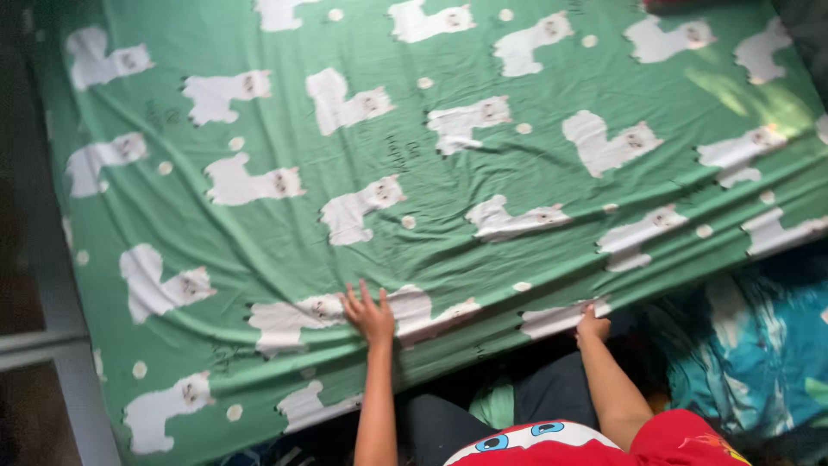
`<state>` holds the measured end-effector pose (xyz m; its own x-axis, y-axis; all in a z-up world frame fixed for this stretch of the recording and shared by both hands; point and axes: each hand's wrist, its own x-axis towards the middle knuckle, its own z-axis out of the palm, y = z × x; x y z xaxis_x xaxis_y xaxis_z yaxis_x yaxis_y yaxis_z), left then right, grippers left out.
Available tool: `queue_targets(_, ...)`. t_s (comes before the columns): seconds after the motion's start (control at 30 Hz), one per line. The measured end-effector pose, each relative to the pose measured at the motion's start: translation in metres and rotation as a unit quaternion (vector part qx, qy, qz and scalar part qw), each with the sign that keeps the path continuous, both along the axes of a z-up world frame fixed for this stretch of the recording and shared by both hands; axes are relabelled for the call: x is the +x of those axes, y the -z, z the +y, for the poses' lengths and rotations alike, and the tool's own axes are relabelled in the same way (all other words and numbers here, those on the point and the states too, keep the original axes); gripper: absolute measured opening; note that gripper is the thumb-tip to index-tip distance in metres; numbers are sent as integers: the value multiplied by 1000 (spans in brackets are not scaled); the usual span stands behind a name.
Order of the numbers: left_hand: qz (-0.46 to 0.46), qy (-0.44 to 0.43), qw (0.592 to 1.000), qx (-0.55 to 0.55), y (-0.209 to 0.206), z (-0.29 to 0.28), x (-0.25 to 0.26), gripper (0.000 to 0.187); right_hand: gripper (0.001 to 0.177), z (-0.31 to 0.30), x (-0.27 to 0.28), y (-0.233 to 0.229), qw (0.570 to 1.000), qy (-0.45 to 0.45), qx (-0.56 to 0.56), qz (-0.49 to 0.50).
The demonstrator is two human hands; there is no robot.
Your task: The person straightens a green llama-patterned bedsheet and arranges several decorative pillows on the bed. They use a traditional straw broom to smooth the sheet and tap the pillows into place.
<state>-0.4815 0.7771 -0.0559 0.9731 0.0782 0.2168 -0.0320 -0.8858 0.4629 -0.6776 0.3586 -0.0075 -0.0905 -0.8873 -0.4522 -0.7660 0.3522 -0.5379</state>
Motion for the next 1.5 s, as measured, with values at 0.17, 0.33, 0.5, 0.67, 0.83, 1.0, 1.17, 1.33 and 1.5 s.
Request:
queue_targets(0.17,137,219,965,43,4,-147,-14,69,33,-6,-54,3,990,-11,140,-18)
queue_targets(0.33,139,388,903,123,-35,-191,-40,74,31,-55,-67,-18,952,-44,272,-135)
queue_targets(0.5,252,409,856,193,-23,-204,-51,84,41,-169,-71,14,971,148,98,-158)
queue_targets(0.67,334,366,826,270,-64,-227,-44,94,39,-270,-55,-10,990,20,-76,-119)
queue_targets(0.83,78,353,922,135,-51,-261,-54,98,27,-316,-117,75,989,-104,43,-99)
queue_targets(1.0,18,428,895,124,-7,-454,-71,87,24,-433,-134,80,965,-114,143,-190)
queue_targets(1.17,-70,483,861,140,41,-646,-81,72,24,-548,-123,117,988,-33,-142,-47)
queue_targets(1.33,-76,465,876,105,48,-661,-89,68,26,-581,-155,115,989,-88,-97,-67)
queue_targets(1.5,-65,472,875,90,69,-655,-74,72,13,-616,-144,127,913,208,73,-343)
